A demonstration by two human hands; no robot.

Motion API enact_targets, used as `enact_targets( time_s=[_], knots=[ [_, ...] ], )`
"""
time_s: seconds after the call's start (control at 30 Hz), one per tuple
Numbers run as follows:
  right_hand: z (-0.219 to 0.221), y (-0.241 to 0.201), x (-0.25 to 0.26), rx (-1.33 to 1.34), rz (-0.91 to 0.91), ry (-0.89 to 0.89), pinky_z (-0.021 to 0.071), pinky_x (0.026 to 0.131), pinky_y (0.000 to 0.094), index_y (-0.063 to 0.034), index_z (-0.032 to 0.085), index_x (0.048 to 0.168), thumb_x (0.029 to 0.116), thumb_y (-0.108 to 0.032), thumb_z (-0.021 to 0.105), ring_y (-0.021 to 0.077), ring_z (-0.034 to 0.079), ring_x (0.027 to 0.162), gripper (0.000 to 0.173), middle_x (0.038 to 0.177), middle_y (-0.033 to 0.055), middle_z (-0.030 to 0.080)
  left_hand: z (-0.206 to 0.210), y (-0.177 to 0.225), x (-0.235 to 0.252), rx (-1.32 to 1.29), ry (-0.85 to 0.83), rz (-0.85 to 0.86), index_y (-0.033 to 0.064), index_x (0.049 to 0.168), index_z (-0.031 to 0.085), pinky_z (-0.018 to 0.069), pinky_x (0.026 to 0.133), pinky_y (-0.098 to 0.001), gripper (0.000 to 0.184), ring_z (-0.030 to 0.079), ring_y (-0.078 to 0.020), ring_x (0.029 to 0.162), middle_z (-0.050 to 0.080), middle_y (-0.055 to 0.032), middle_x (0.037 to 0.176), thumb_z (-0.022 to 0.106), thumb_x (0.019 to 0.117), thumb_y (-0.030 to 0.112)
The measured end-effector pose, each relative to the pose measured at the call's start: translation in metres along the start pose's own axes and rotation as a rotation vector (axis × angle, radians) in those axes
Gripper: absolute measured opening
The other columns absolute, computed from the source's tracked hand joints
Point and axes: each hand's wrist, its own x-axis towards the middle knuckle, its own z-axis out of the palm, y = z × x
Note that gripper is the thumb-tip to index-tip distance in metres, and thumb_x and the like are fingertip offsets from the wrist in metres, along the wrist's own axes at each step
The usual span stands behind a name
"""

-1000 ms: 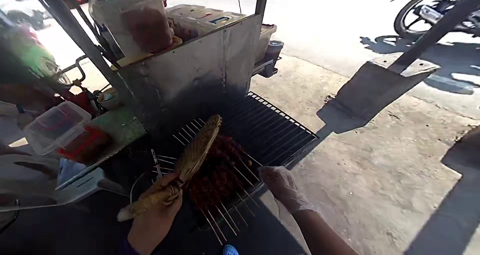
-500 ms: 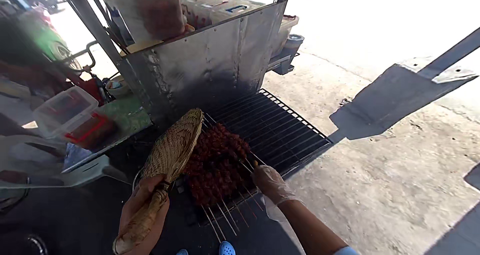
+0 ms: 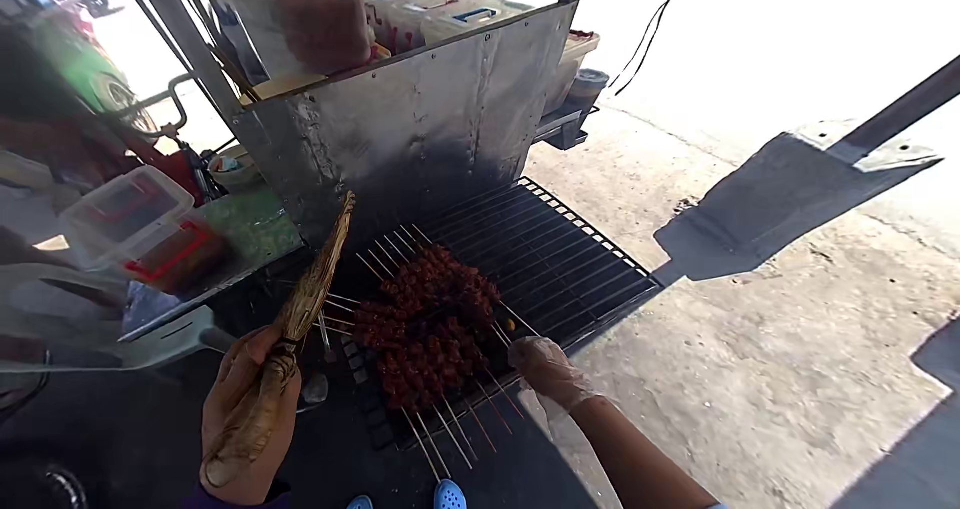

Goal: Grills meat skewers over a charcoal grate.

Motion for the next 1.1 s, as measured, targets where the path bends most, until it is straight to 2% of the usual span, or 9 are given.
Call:
enact_targets(
  time_s=[0.13, 0.3, 0.43, 0.5, 0.6, 0.67, 0.8, 0.93, 1.1],
  knots=[
    [0.003, -0.003, 0.003, -0.004, 0.008, -0.047, 0.0423, 0.11, 0.0538, 0.0013, 0.068, 0.123, 0.1047, -0.016, 0.052, 0.0376, 0.058, 0.127, 0.03, 0.129, 0.0238, 0.065, 0.002, 0.023, -0.01, -0.222, -0.163, -0.093, 0.0005, 0.111, 0.069, 0.056, 0.082, -0.0113, 0.033, 0.066, 0.0089, 0.091, 0.072, 0.0074, 0.099, 0.072, 0.0809, 0.012],
    [0.008, 0.002, 0.01, -0.076, 0.08, 0.042, 0.0432, 0.11, 0.0544, -0.001, 0.068, 0.124, 0.1062, -0.019, 0.048, 0.0369, 0.058, 0.129, 0.032, 0.131, 0.0218, 0.065, 0.013, 0.002, -0.008, -0.107, -0.034, -0.027, -0.0049, 0.113, 0.068, 0.0537, 0.086, -0.0157, 0.033, 0.064, -0.0018, 0.1, 0.068, -0.0087, 0.11, 0.067, 0.0838, 0.009],
    [0.021, 0.015, -0.002, 0.041, 0.013, 0.319, 0.0462, 0.107, 0.0542, 0.0003, 0.07, 0.118, 0.1036, -0.018, 0.054, 0.038, 0.061, 0.123, 0.028, 0.123, 0.0231, 0.068, 0.003, 0.029, -0.019, -0.474, -0.308, -0.163, 0.0115, 0.115, 0.07, 0.059, 0.086, -0.0178, 0.034, 0.069, 0.0028, 0.096, 0.074, 0.0117, 0.105, 0.077, 0.0813, 0.01],
    [0.029, 0.009, -0.024, 0.115, -0.053, 0.45, 0.0457, 0.107, 0.0563, 0.0057, 0.066, 0.124, 0.1018, -0.016, 0.057, 0.0424, 0.061, 0.123, 0.033, 0.126, 0.0289, 0.065, 0.003, 0.036, -0.019, -0.44, -0.242, -0.265, 0.0044, 0.117, 0.066, 0.0591, 0.086, -0.0185, 0.041, 0.07, 0.0014, 0.097, 0.074, 0.0074, 0.105, 0.077, 0.0774, 0.009],
    [0.035, -0.014, -0.042, 0.065, 0.023, 0.282, 0.0515, 0.098, 0.0564, -0.0028, 0.069, 0.119, 0.1018, -0.035, 0.059, 0.0382, 0.064, 0.118, 0.038, 0.124, 0.0227, 0.066, 0.011, 0.015, -0.018, -0.22, -0.117, -0.051, -0.003, 0.113, 0.07, 0.0544, 0.087, -0.0148, 0.032, 0.065, -0.0002, 0.1, 0.069, -0.0059, 0.111, 0.067, 0.0825, 0.006],
    [0.048, -0.018, -0.045, -0.009, 0.06, 0.127, 0.0507, 0.1, 0.0561, -0.0041, 0.066, 0.123, 0.0996, -0.044, 0.06, 0.0364, 0.062, 0.123, 0.047, 0.13, 0.0207, 0.063, 0.008, 0.017, -0.02, -0.308, -0.198, -0.036, 0.0037, 0.111, 0.071, 0.0564, 0.08, -0.0142, 0.03, 0.066, 0.0029, 0.09, 0.072, 0.0028, 0.101, 0.069, 0.0816, 0.008],
    [0.058, -0.009, -0.043, -0.052, 0.085, 0.037, 0.0417, 0.111, 0.0555, 0.0024, 0.057, 0.14, 0.1017, -0.028, 0.059, 0.0393, 0.055, 0.133, 0.049, 0.141, 0.0256, 0.058, -0.003, 0.04, -0.016, -0.459, -0.245, -0.307, 0.0047, 0.117, 0.066, 0.0597, 0.085, -0.0192, 0.042, 0.07, 0.001, 0.094, 0.074, 0.0083, 0.101, 0.077, 0.0769, 0.008],
    [0.048, 0.006, -0.024, 0.119, 0.139, -0.063, 0.0491, 0.098, 0.0592, 0.0019, 0.068, 0.116, 0.0944, -0.043, 0.069, 0.039, 0.065, 0.111, 0.05, 0.117, 0.0238, 0.068, 0.0, 0.021, -0.013, -0.331, -0.191, -0.064, 0.0026, 0.111, 0.07, 0.0571, 0.08, -0.0141, 0.031, 0.066, 0.0034, 0.089, 0.071, 0.0042, 0.1, 0.071, 0.08, 0.007],
    [0.056, 0.008, -0.032, 0.026, 0.048, -0.007, 0.0437, 0.109, 0.0537, 0.0017, 0.066, 0.124, 0.1014, -0.021, 0.058, 0.0376, 0.06, 0.126, 0.033, 0.128, 0.0238, 0.065, -0.008, 0.032, -0.013, -0.444, -0.19, -0.283, 0.0039, 0.117, 0.064, 0.0589, 0.086, -0.0183, 0.043, 0.069, 0.0014, 0.097, 0.073, 0.0075, 0.104, 0.077, 0.0758, 0.009]
  ],
)
